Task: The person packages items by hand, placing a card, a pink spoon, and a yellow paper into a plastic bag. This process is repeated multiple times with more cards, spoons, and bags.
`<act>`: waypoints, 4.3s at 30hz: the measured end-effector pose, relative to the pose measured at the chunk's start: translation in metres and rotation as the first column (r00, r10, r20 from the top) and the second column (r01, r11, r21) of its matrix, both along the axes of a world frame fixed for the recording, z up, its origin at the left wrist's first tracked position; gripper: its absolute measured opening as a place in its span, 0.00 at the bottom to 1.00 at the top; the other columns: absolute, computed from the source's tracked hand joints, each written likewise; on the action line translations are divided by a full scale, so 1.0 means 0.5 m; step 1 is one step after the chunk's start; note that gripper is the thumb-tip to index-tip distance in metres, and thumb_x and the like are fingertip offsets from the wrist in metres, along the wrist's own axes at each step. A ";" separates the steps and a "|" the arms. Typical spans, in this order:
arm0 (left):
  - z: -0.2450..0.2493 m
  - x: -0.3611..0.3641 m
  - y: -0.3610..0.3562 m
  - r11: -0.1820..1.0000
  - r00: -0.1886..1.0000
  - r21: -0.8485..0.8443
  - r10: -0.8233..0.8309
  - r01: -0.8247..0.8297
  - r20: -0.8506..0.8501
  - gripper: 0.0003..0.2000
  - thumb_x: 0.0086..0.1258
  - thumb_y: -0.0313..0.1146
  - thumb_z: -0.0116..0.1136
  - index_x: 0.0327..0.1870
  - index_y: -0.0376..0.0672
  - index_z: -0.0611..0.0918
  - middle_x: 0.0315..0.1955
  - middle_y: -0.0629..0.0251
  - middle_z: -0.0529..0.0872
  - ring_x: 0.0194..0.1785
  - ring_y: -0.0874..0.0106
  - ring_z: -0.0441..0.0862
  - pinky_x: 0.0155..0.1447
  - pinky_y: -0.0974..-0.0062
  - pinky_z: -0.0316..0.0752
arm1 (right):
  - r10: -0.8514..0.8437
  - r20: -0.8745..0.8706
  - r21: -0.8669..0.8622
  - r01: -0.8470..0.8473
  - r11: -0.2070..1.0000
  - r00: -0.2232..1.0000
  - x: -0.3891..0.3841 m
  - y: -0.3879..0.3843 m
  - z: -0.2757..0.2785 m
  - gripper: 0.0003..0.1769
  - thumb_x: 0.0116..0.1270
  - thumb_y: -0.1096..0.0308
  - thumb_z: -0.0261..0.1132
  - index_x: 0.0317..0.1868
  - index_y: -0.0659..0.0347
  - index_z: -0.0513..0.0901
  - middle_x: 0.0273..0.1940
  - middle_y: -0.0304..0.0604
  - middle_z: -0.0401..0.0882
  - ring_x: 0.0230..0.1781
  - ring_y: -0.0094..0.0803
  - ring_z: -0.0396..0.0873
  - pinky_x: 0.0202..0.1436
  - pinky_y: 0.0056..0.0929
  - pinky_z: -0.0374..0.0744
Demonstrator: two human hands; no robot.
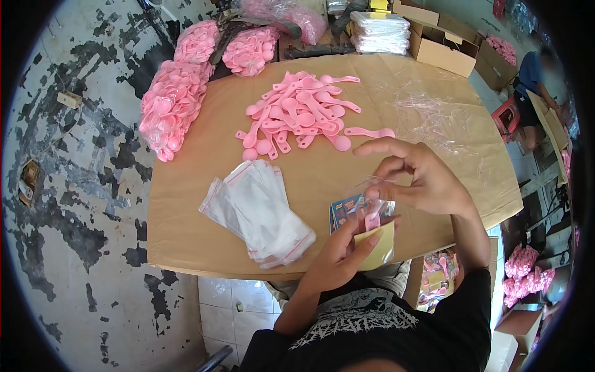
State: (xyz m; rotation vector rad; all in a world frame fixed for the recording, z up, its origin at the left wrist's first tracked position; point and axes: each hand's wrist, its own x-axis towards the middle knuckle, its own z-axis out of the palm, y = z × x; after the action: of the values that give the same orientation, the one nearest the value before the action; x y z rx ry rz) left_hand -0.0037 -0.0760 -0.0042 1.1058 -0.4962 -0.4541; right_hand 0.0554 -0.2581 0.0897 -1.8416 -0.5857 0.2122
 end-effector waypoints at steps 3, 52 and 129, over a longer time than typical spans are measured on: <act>0.004 -0.001 0.003 1.000 1.000 -0.014 -0.003 0.003 -0.001 0.21 0.78 0.27 0.44 0.70 0.35 0.61 0.62 0.53 0.74 0.65 0.72 0.71 0.65 0.76 0.67 | -0.034 0.125 0.072 0.025 0.997 0.992 -0.001 -0.013 -0.008 0.25 0.58 0.81 0.70 0.56 0.65 0.75 0.34 0.41 0.85 0.37 0.22 0.84 0.41 0.21 0.78; 0.011 0.040 -0.002 0.912 0.910 -0.051 0.409 -0.406 0.067 0.17 0.81 0.34 0.39 0.62 0.33 0.72 0.59 0.53 0.77 0.58 0.71 0.77 0.61 0.75 0.73 | -0.021 0.052 -0.075 0.025 0.997 0.998 -0.048 -0.009 -0.090 0.13 0.64 0.71 0.70 0.48 0.64 0.84 0.35 0.40 0.86 0.32 0.19 0.82 0.36 0.21 0.78; -0.082 -0.056 0.243 0.266 0.411 0.343 0.271 -0.901 0.871 0.16 0.63 0.28 0.61 0.53 0.39 0.83 0.60 0.54 0.79 0.68 0.48 0.70 0.69 0.55 0.64 | 0.284 0.043 -0.414 -0.241 0.878 0.958 0.093 0.209 -0.162 0.17 0.67 0.55 0.64 0.35 0.63 0.84 0.28 0.46 0.84 0.29 0.43 0.82 0.37 0.36 0.78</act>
State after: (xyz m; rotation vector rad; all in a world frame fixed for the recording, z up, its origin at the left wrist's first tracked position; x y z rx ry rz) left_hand -0.0319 0.0455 -0.0453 2.3168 -0.3667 0.6675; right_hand 0.1020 -0.1536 0.0089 -2.1788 -0.9213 0.4515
